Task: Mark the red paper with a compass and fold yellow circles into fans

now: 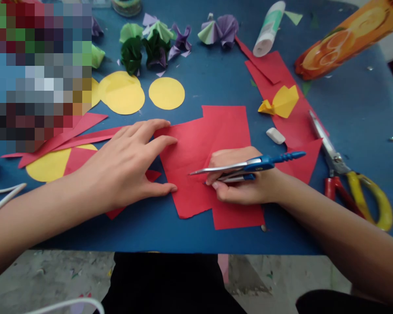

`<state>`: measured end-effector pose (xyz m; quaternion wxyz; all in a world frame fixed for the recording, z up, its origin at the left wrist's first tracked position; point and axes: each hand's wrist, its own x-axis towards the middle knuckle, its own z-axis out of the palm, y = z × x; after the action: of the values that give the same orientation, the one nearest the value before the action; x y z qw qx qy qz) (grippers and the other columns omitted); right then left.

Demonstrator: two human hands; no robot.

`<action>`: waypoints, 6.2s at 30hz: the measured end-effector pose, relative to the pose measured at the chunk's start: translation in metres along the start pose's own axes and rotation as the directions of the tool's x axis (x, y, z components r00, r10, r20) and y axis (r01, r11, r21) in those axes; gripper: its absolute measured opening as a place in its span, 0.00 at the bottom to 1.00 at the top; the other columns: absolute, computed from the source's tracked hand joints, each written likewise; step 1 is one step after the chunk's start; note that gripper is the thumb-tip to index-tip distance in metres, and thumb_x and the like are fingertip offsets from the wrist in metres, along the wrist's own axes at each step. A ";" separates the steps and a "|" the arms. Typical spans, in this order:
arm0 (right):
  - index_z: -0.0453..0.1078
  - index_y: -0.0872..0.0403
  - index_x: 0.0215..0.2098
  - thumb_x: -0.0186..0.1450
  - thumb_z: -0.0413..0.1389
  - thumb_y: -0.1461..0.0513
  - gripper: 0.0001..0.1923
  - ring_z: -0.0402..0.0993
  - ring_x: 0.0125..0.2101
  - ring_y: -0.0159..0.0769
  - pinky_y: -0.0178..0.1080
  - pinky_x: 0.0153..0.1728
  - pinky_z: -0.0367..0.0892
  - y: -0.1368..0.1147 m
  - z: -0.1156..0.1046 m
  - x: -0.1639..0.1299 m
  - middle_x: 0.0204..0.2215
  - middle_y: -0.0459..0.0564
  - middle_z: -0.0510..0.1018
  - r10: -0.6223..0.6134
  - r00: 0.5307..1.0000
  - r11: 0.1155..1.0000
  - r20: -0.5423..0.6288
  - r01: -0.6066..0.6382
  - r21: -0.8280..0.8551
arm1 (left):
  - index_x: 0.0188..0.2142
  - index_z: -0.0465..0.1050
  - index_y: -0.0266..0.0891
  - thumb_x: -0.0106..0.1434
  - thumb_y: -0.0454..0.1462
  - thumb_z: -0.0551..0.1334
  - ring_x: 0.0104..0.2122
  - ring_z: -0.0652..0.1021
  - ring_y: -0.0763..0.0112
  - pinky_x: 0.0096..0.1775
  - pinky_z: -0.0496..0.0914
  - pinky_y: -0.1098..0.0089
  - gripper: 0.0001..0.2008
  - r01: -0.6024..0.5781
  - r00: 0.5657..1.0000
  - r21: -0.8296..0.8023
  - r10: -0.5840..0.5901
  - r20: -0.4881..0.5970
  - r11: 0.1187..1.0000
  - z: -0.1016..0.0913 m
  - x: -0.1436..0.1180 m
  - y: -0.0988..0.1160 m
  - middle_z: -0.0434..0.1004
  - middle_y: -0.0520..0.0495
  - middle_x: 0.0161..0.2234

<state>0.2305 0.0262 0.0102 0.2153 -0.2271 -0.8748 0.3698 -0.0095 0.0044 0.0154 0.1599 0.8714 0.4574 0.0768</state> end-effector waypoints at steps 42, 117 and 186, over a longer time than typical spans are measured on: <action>0.71 0.52 0.29 0.58 0.53 0.67 0.06 0.71 0.24 0.30 0.33 0.25 0.68 0.000 0.000 0.002 0.24 0.45 0.77 0.125 0.992 0.991 0.029 -0.126 0.047 | 0.53 0.63 0.39 0.55 0.52 0.62 0.57 0.63 0.48 0.55 0.61 0.51 0.30 0.003 1.000 -0.011 -0.003 0.005 1.000 -0.001 -0.001 -0.001 0.57 0.38 0.60; 0.70 0.54 0.46 0.63 0.44 0.68 0.18 0.70 0.39 0.43 0.46 0.43 0.68 0.034 -0.048 -0.010 0.37 0.56 0.73 0.222 0.866 0.786 -0.449 -0.431 -0.444 | 0.34 0.68 0.38 0.51 0.41 0.66 0.25 0.75 0.75 0.29 0.70 0.75 0.13 -0.262 0.662 -0.953 -0.691 -0.291 0.151 -0.041 0.022 -0.014 0.75 0.54 0.25; 0.69 0.54 0.47 0.67 0.48 0.66 0.12 0.67 0.52 0.45 0.47 0.49 0.66 -0.010 -0.001 -0.002 0.51 0.59 0.70 -0.108 0.969 0.728 -0.221 -0.074 -0.681 | 0.45 0.72 0.36 0.63 0.32 0.52 0.57 0.63 0.44 0.53 0.59 0.46 0.14 0.039 0.989 -0.131 -0.057 -0.135 0.991 -0.015 -0.001 0.006 0.59 0.32 0.59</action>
<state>0.2306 0.0191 0.0177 0.2262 -0.3261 -0.9178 -0.0119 -0.0100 0.0034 0.0312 0.1850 0.8405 0.4826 0.1625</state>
